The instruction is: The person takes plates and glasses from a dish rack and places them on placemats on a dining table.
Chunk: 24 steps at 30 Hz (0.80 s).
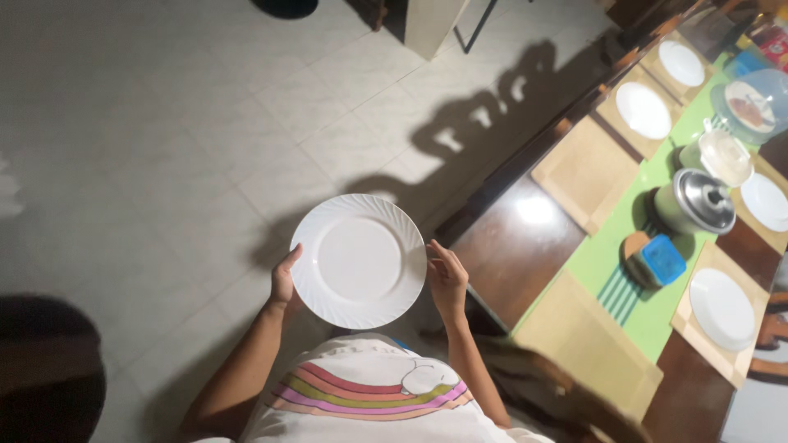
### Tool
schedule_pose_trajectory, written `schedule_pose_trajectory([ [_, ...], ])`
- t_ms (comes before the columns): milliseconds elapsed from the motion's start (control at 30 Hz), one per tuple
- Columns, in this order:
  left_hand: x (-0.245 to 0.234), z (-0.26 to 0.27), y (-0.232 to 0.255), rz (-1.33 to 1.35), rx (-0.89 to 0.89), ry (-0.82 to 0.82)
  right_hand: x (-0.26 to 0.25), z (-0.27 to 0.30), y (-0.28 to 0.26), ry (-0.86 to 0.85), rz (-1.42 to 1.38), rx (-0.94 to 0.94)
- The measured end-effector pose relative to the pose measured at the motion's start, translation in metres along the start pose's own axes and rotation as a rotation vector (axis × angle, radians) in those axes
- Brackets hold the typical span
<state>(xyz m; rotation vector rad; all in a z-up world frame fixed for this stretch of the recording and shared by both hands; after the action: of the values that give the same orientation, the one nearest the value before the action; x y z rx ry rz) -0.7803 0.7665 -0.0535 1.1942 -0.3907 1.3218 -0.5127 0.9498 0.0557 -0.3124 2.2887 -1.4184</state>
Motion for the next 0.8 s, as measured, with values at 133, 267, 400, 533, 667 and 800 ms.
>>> schedule_pose_trajectory([
  [133, 0.047, -0.066, 0.037, 0.013, 0.019, -0.004, 0.017, -0.091, -0.006, -0.033, 0.257, -0.192],
  [267, 0.099, -0.110, 0.078, -0.192, 0.217, -0.108, 0.025, -0.151, 0.010, -0.017, 0.338, -0.269],
  [400, 0.141, -0.185, 0.101, -0.151, 0.107, -0.182, 0.029, -0.203, 0.041, 0.020, 0.432, -0.318],
  [533, 0.188, -0.269, 0.110, -0.148, -0.066, -0.340, 0.017, -0.253, 0.066, 0.081, 0.487, -0.287],
  [667, 0.246, -0.353, 0.118, -0.168, -0.268, -0.445, 0.006, -0.297, 0.067, 0.217, 0.551, -0.218],
  [800, 0.297, -0.430, 0.109, -0.228, -0.418, -0.567, -0.008, -0.327, 0.059, 0.353, 0.700, -0.256],
])
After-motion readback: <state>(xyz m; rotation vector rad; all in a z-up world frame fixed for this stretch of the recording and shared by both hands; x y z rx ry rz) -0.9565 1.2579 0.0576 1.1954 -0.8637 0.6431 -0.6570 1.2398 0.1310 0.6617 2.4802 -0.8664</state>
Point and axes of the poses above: each hand's wrist, its own z-axis away from the middle knuckle, its own x-axis out of the palm, y = z × x, the point moved 5 cm from there along -z, towards the middle knuckle, and after that the axes turned 2 degrees about y, right-handed, at the moved point
